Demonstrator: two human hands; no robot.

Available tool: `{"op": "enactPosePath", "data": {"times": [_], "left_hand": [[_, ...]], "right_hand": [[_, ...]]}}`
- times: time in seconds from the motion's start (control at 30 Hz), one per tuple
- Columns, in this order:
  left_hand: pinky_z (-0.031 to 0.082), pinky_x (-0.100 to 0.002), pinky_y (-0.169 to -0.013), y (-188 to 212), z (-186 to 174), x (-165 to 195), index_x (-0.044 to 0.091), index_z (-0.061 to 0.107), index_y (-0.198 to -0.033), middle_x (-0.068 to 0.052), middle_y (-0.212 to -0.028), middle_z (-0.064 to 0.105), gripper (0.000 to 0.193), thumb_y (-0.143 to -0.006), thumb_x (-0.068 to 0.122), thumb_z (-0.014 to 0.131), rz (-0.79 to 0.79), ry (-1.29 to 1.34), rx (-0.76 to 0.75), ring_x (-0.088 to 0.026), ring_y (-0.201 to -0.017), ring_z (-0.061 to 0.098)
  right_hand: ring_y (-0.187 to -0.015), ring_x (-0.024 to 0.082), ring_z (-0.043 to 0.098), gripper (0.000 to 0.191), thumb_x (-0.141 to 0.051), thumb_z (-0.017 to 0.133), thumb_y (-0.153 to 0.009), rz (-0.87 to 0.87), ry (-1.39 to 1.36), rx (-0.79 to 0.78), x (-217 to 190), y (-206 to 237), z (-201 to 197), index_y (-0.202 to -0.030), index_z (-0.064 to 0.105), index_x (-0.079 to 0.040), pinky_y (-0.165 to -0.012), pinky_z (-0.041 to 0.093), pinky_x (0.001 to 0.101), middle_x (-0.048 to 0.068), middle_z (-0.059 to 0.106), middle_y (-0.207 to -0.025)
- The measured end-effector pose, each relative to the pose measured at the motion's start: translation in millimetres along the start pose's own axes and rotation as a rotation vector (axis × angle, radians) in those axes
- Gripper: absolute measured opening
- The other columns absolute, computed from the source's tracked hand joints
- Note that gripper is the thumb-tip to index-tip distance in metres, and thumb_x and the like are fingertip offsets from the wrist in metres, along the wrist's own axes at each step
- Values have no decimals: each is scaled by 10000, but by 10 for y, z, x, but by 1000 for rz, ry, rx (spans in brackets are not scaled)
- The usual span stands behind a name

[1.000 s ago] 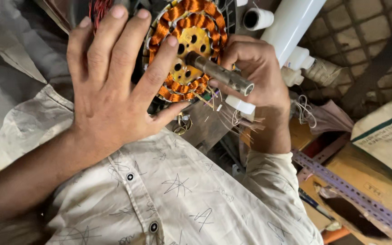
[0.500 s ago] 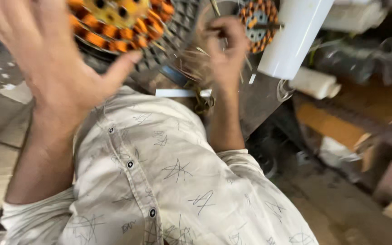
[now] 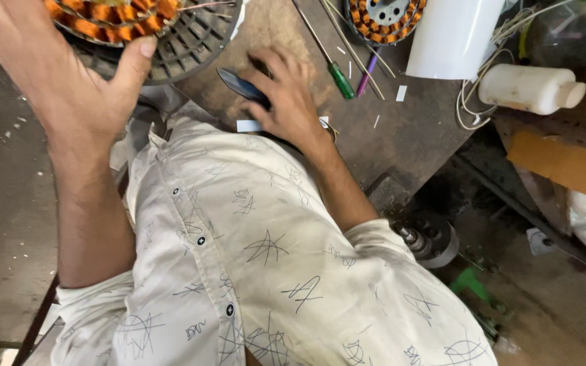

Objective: The person works on a motor stator, stripping insulation from wires, cutting them with scissors, and inserting small white insulating pieces into the stator slots. They also handle a small orange component and use a screwdriver to adjust parts of the stator.

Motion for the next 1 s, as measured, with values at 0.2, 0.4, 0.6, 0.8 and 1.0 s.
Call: {"op": "enactPosePath", "data": {"times": [0.2,0.4,0.6,0.8,1.0], "left_hand": [[185,-639,-1221,-66,19,-2,17,357,-1548,-282,-1545,316,864,-976,573,689,-66,-8,-70,-471,-1493,227],[185,-651,-1240,-88,-16,28,27,380,-1538,-279,-1533,338,855,-976,590,693,-96,25,-58,-469,-1487,239],[189,-670,-1237,-170,-61,64,-12,349,-1557,-301,-1538,325,937,-1012,677,673,-64,-3,-7,-493,-1477,237],[199,-669,-1210,-163,-51,13,5,367,-1526,-288,-1490,354,918,-978,661,702,-83,21,-15,-477,-1440,273],[192,-671,-1223,-140,-57,17,-5,349,-1543,-293,-1521,338,889,-951,573,674,-46,16,-7,-481,-1459,263]], "right_hand": [[-1253,283,503,236,-167,789,-914,262,230,115,570,96,-343,-1140,749,-110,-1017,356,457,73,644,-1277],[-1344,266,468,344,-122,745,-950,144,246,131,248,-328,-238,-1291,699,-118,-1089,356,474,57,633,-1376],[-1359,381,435,487,-239,783,-982,33,222,47,-95,-706,-53,-1353,592,11,-1040,345,501,174,535,-1464],[-1398,307,479,554,-210,821,-966,134,61,67,-100,-598,-32,-1417,526,-82,-1127,366,456,92,552,-1444],[-1295,371,488,792,-162,861,-830,198,51,185,-94,-678,9,-1468,421,3,-1064,363,448,222,545,-1356]]}}
Point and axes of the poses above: each hand's wrist, its own y-axis away from the middle knuckle, its own z-axis out of the palm, x = y × z, the point moved 9 cm from there along -y, towards the middle knuckle
